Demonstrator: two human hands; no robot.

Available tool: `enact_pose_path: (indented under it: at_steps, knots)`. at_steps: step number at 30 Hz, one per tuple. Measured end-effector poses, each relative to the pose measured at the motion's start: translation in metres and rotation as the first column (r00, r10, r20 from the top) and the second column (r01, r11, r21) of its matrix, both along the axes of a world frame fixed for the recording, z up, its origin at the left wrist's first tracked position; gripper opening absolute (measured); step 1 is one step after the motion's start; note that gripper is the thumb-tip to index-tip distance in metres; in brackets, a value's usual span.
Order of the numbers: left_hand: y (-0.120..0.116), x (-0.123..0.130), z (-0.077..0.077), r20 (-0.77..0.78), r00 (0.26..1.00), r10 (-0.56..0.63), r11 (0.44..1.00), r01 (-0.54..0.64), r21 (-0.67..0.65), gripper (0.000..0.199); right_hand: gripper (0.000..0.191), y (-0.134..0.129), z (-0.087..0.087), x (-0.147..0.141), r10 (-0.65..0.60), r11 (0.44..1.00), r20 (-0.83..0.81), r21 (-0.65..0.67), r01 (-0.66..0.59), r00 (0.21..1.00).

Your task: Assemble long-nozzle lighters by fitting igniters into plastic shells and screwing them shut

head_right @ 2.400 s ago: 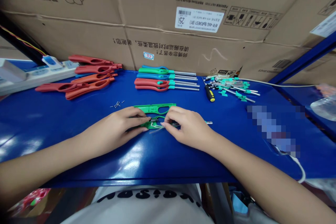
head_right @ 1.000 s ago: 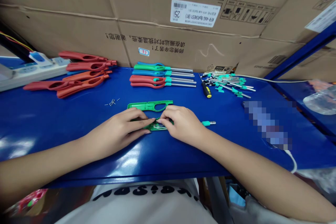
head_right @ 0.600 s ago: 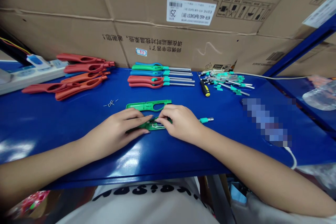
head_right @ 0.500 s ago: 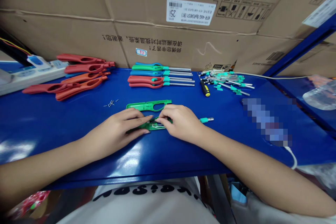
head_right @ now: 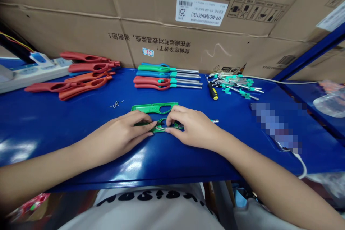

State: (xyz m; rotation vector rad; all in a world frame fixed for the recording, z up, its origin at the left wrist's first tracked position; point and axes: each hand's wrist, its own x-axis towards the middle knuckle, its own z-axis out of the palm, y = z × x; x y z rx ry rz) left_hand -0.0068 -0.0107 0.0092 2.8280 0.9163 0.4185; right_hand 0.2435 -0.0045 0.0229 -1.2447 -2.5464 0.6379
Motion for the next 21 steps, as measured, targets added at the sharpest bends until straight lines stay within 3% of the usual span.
enact_pose_path:
  at_steps: [16, 21]
  knots:
    - [0.0018, -0.0027, -0.0015, -0.010, 0.999, -0.033, 0.999, 0.033, 0.027, 0.028, 0.005, 0.0040, -0.0026, 0.0010, -0.019, 0.996, -0.109, -0.088, 0.009, 0.994]
    - [0.0017, -0.0048, -0.0038, 0.015, 0.999, -0.040, 0.999, 0.039, 0.032, 0.028, 0.011, 0.0066, -0.0023, 0.0041, -0.099, 0.976, -0.169, -0.211, 0.062, 0.981]
